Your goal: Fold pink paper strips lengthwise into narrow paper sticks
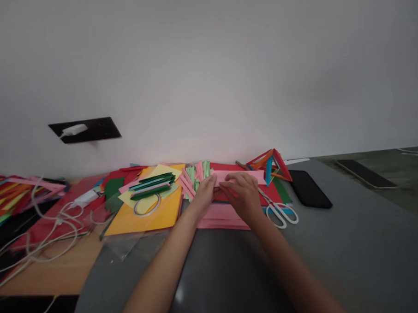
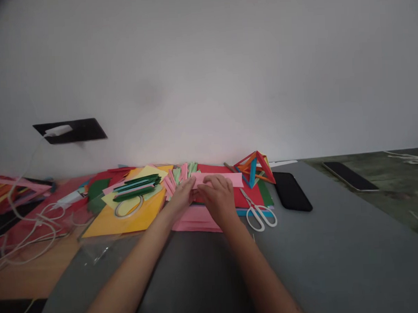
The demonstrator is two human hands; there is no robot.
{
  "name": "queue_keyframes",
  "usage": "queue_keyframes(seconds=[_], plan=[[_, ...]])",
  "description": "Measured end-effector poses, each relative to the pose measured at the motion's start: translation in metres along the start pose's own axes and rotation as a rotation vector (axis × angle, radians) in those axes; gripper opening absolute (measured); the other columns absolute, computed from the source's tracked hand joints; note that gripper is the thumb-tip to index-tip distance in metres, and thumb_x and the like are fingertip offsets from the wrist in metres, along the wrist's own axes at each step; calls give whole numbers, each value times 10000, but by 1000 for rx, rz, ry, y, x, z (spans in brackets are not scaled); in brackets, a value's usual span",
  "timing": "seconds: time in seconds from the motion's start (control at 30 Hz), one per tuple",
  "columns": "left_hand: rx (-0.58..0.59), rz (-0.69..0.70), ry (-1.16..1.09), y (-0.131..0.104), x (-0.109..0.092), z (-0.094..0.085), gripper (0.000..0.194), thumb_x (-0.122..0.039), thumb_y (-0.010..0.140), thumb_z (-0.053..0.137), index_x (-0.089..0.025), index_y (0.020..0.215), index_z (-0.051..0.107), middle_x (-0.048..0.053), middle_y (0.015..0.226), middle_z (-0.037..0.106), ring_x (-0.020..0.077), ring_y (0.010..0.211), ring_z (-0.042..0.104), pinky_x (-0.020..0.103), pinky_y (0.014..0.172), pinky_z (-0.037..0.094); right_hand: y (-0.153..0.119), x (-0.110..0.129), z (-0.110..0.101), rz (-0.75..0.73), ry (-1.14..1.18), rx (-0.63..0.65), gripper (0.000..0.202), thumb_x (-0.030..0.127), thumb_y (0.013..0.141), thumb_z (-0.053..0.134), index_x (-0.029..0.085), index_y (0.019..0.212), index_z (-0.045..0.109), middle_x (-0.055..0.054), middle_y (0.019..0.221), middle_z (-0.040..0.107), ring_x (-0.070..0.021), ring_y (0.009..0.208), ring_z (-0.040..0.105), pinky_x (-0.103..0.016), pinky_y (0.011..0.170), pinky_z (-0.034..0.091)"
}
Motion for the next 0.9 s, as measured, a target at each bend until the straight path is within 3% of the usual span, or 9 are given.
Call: queue_keyframes(seconds=[0.1,0.37,0.6,0.8,0.9], plan=[[116,-11,-16,-1,1,2,255,-359,731,543,-125,826,578,65,779,654,178,811,604,306,765,442,0,-6,1,20,29,21,111,260,779,519,244,804,626,-19,860,600,-177,851,480,-322,751,284],[189,-22,-19,0,4,6,182,-289,710,569,-129,793,595,73,809,656,190,885,581,327,836,400,3,-11,0,177,62,-2,175,313,793,475,225,770,624,-27,844,627,-188,796,499,-322,717,290],[166,51,140,-5,3,11,186,-328,726,549,-145,749,566,50,835,629,170,900,558,294,825,410,1,-19,1,273,120,-89,202,391,750,514,232,699,629,-15,745,638,-190,752,514,-326,719,298],[98,178,271,-4,-2,9,171,-316,697,577,-153,748,571,2,719,596,135,775,566,267,785,424,5,-15,-2,202,43,-45,191,340,791,470,213,748,606,-28,795,621,-187,774,494,-306,699,293],[98,188,245,-4,-3,10,186,-313,693,580,-156,793,573,10,758,607,145,801,570,278,787,428,7,-11,-5,157,-2,-31,177,309,800,458,210,768,600,-30,818,610,-185,790,484,-301,698,284]])
Point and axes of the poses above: each hand's wrist, its own y-axis towards the middle knuckle, its own z-axis out of the palm, x = y × z, the point moved 1 cm from there along y, towards the middle knuckle
